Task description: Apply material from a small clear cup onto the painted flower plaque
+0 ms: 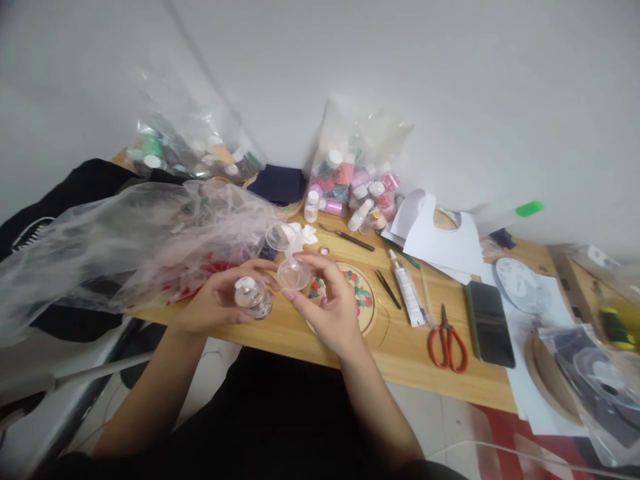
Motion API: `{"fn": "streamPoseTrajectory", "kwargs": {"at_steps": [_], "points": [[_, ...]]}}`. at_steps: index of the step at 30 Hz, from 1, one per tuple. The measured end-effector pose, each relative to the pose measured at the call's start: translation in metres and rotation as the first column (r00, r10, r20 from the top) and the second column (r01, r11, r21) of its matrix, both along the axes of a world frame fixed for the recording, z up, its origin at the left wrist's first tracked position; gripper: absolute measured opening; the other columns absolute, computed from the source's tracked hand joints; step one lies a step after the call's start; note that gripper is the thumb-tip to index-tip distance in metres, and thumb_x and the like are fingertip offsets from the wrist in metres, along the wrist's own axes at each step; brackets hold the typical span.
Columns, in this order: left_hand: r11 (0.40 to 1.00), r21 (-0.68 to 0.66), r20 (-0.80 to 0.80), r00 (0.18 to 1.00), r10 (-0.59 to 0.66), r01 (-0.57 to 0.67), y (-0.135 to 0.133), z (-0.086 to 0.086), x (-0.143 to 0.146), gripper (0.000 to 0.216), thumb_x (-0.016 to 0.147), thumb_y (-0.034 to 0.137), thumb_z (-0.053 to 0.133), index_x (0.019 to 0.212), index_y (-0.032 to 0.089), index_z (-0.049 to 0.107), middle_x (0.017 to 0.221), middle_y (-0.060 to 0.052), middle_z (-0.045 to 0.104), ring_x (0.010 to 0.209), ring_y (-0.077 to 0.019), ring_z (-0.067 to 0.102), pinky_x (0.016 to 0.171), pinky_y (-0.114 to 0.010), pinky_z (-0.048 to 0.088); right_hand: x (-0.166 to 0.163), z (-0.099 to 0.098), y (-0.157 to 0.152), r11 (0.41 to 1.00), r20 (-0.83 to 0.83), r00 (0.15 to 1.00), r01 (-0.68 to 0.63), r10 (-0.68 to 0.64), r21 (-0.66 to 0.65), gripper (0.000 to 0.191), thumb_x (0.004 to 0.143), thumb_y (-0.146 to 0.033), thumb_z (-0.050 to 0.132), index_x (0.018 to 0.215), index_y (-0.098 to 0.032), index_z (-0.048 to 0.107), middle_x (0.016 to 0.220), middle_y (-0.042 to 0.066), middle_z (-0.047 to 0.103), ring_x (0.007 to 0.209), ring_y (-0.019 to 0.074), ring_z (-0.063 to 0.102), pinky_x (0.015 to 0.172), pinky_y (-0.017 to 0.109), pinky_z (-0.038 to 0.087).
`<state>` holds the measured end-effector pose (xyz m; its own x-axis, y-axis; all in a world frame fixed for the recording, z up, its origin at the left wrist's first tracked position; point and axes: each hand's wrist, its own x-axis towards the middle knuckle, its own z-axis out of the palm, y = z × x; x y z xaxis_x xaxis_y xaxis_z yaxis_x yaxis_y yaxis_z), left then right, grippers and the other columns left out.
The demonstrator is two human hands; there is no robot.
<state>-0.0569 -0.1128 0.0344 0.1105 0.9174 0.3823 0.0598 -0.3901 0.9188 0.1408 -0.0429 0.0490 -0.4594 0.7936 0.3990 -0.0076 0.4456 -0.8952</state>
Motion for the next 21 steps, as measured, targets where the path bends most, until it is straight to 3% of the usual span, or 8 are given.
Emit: {"fn": "streamPoseTrajectory", "kwargs": {"at_steps": [4,7,10,14,17,21], "points": [[0.985,0.029,-0.076,0.983,-0.167,0.170,0.004,0.006,-0.001,0.035,0.083,0.055,0.064,0.104,0.028,0.067,0.124,-0.010,0.063,0.121,-0.0249,0.062,0.088,-0.043,0.058,0.007,0.011,0.009,0.982,0.136,0.981,-0.154,0.139,0.106,0.036,0.083,-0.027,0.071,0.117,-0.026,0.060,0.125,0.008,0.063,0.124,0.0218,0.056,0.103,0.047,0.048],[0.963,0.003,-0.073,0.960,-0.270,0.270,0.006,0.011,0.001,0.038,0.085,0.058,0.058,0.102,0.025,0.068,0.116,-0.008,0.064,0.108,-0.0216,0.067,0.084,-0.039,0.059,0.008,0.018,0.010,0.965,0.189,0.965,-0.213,0.184,0.153,0.038,0.084,-0.026,0.070,0.120,-0.026,0.059,0.126,0.008,0.061,0.125,0.0205,0.055,0.106,0.047,0.045],[0.931,-0.017,0.044,0.930,-0.364,0.365,0.009,0.011,0.003,0.035,0.081,0.050,0.068,0.107,0.027,0.069,0.111,-0.006,0.064,0.096,-0.0174,0.068,0.078,-0.032,0.059,0.008,0.021,0.009,0.961,0.209,0.957,-0.235,0.203,0.145,0.039,0.086,-0.026,0.069,0.124,-0.025,0.058,0.127,0.008,0.060,0.126,0.0205,0.054,0.107,0.046,0.045],[0.926,-0.027,0.167,0.915,-0.368,0.378,0.013,0.005,0.006,0.041,0.069,0.038,0.083,0.108,0.030,0.073,0.118,-0.006,0.062,0.107,-0.0215,0.064,0.092,-0.036,0.055,0.010,0.022,0.010,0.959,0.247,0.941,-0.264,0.233,0.104,0.042,0.088,-0.028,0.065,0.129,-0.026,0.056,0.129,0.009,0.059,0.127,0.0216,0.053,0.107,0.045,0.045],[0.933,-0.058,0.171,0.924,-0.341,0.355,0.013,0.003,0.007,0.045,0.066,0.033,0.085,0.109,0.033,0.073,0.118,-0.004,0.061,0.109,-0.0226,0.064,0.095,-0.037,0.055,0.013,0.025,0.009,0.961,0.258,0.942,-0.253,0.217,0.115,0.050,0.089,-0.025,0.063,0.137,-0.028,0.049,0.132,0.009,0.057,0.126,0.0230,0.053,0.104,0.047,0.047],[0.946,-0.090,0.143,0.944,-0.297,0.311,0.011,0.004,0.010,0.042,0.071,0.033,0.082,0.112,0.035,0.070,0.112,0.000,0.065,0.118,-0.0236,0.061,0.103,-0.041,0.052,0.016,0.040,-0.001,0.945,0.220,0.971,-0.153,0.090,0.290,0.044,0.087,-0.021,0.059,0.131,-0.027,0.055,0.128,0.009,0.056,0.124,0.0248,0.052,0.104,0.047,0.046]]}}
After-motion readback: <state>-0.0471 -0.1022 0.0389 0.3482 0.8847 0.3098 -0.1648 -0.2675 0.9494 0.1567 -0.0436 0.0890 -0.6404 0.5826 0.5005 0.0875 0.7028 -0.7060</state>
